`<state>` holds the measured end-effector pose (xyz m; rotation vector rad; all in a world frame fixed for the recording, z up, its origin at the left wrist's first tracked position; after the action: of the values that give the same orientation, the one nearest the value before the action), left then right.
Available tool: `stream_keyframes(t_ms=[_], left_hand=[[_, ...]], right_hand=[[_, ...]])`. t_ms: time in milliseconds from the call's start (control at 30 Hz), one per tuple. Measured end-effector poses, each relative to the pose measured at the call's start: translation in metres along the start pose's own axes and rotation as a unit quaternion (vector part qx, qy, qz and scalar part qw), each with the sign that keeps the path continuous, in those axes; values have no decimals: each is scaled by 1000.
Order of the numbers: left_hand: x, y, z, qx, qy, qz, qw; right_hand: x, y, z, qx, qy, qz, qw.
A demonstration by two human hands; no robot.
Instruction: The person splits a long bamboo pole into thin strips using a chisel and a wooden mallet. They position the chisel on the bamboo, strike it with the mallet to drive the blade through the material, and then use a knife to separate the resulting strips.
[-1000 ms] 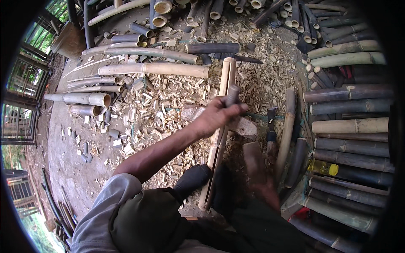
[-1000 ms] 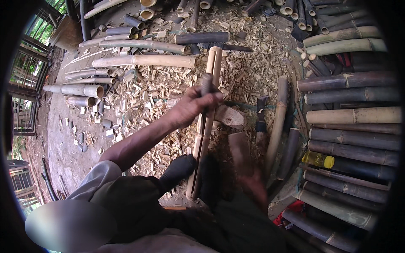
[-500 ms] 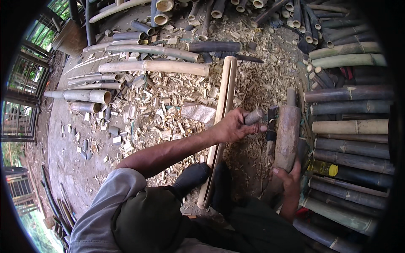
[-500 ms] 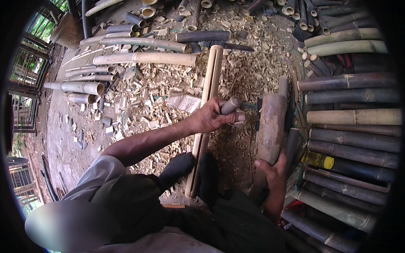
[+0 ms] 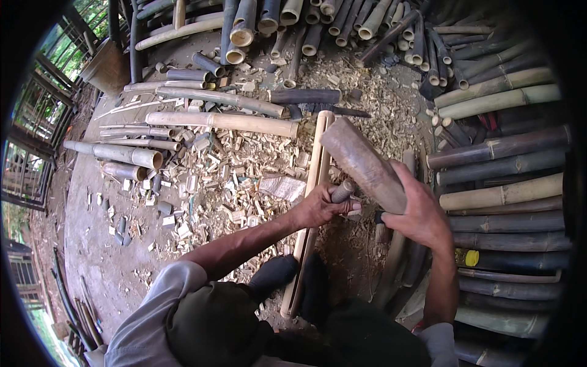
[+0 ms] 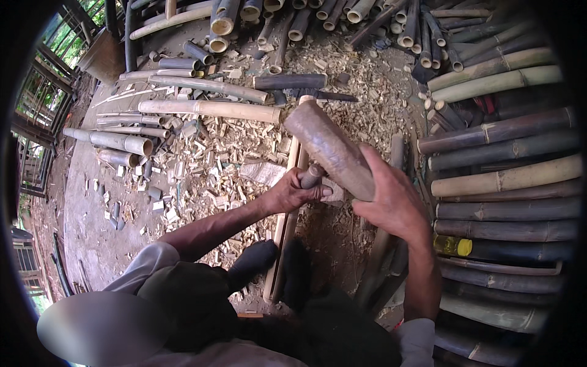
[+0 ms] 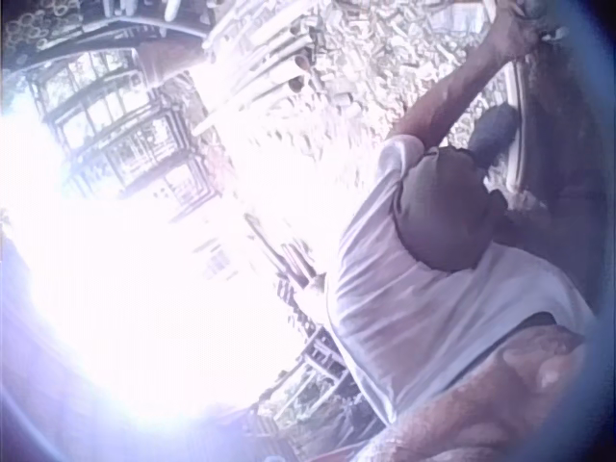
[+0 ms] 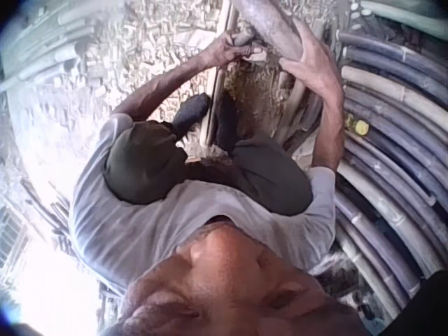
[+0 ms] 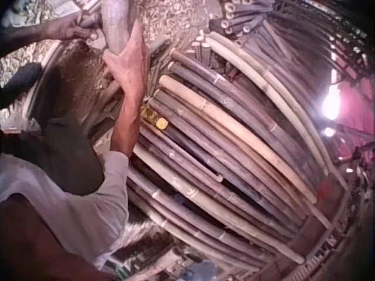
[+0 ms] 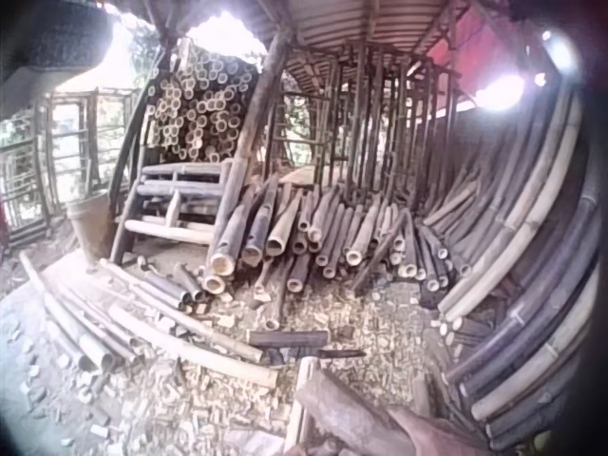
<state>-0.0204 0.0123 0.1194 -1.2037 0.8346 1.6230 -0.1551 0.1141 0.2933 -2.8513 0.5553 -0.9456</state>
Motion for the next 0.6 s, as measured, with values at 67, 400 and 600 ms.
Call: stream_keyframes(t_ms=[67, 400, 600], left_hand=[[-2, 9, -3, 29, 36, -60, 997], [2, 9, -3, 15, 19, -38, 999], [16, -21, 11, 132, 77, 103, 983]], right_hand=[[-4, -1, -17, -23, 41, -16, 999], [-4, 15, 22, 20, 43, 12, 999], [-12, 5, 8, -45, 86, -83, 992]])
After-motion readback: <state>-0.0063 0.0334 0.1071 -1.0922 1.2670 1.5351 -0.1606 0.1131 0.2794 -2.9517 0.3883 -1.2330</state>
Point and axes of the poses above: each hand's wrist, its own y-axis towards the middle knuckle, its own z-axis out of the palm, x = y × z, the point moved 4 cm from there along y, towards the middle knuckle, and after that the axes turned 1 degree about x, right-handed, at the moved point
